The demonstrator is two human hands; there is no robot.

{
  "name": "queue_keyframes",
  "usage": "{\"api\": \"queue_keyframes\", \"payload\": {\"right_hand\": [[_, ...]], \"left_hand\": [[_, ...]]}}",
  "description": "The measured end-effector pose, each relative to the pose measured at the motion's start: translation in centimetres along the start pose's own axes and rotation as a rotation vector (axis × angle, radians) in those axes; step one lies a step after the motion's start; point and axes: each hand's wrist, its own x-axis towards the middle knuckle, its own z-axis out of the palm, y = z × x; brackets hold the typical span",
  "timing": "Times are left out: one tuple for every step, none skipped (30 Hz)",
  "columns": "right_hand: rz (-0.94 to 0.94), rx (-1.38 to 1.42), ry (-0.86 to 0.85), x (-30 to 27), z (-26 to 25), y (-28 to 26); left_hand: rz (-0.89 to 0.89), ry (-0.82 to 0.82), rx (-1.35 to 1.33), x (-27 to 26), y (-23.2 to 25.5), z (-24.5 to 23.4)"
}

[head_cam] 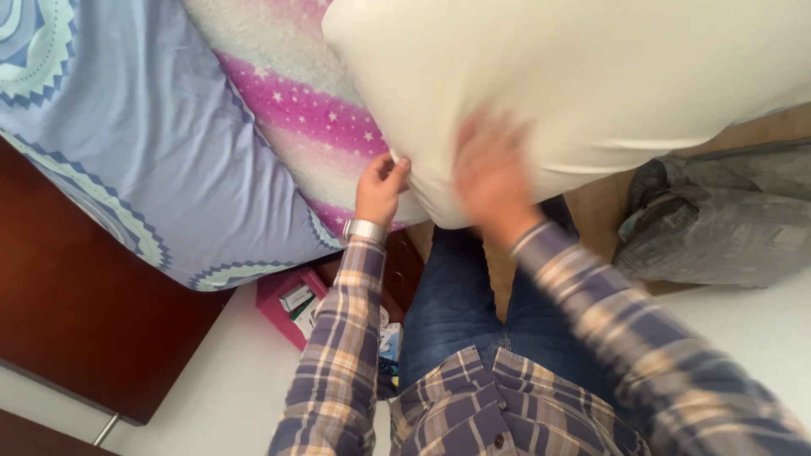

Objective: The person removes a pillowcase from a pillow, folds it, and then puts the same pillowcase back onto the pillow before smoothing it out.

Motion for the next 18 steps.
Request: {"api": "queue_keyframes", "payload": {"right_hand": [[-0.139,-0.097,-0.122,-0.6,0.9,-1.9],[-0.138,-0.102,-0.121,-2.0,1.2,-3.5],[-0.343,0.098,-0.387,-3.4,1.6,-5.0],[-0.537,0.31,-0.658,-5.1,1.7,-6.9],[-0.528,0.314,-0.664,-7.9,3.1,-6.5],[-0.335,0.616,-0.591,-10.5,4.6,-6.3],[-0.133,0.908,-0.5,-13.1,6.1,-6.2],[-0.123,0.902,-0.489,-12.4,5.3,-4.6],[0.227,0.896,-0.583,-11.7,4.5,-3.0],[0.578,0.882,-0.68,-11.5,3.3,-1.6],[0.585,0.883,-0.68,-11.6,4.1,-0.5],[0.678,0.929,-0.636,-11.4,5.0,0.7],[0.771,0.975,-0.59,-11.1,5.9,2.0],[0.768,0.976,-0.579,-9.9,6.2,1.8],[0.805,1.063,-0.597,-8.6,6.5,1.6],[0.847,1.153,-0.618,-7.7,6.7,1.3],[0.848,1.156,-0.609,-7.0,8.3,-0.4],[0.955,1.403,-0.588,-6.7,9.8,-2.2]], "left_hand": [[0.064,0.0,0.157,0.9,-0.1,-0.1],[0.067,-0.003,0.155,1.3,0.0,-0.3],[0.12,-0.015,0.129,1.8,0.1,-0.6],[0.162,-0.029,0.106,1.9,0.0,-0.9],[0.153,-0.036,0.107,1.6,0.6,-0.9],[0.242,-0.012,0.056,1.7,1.4,-1.1],[0.331,0.012,0.003,1.7,2.3,-1.2],[0.337,-0.002,0.006,2.1,2.9,-1.2],[0.407,0.027,-0.117,2.4,3.5,-1.2],[0.468,0.066,-0.241,2.1,3.8,-1.4],[0.463,0.061,-0.239,2.1,3.0,-1.8],[0.366,0.031,-0.173,2.3,2.5,-2.2],[0.269,0.0,-0.108,2.5,1.9,-2.6],[0.279,-0.004,-0.105,1.8,1.0,-2.9],[0.107,-0.021,-0.036,1.2,0.0,-3.1],[-0.07,-0.038,0.037,0.3,-1.2,-3.4],[-0.066,-0.043,0.043,-0.6,-1.8,-3.2],[-0.098,-0.086,0.079,-1.6,-2.6,-3.0]]}}
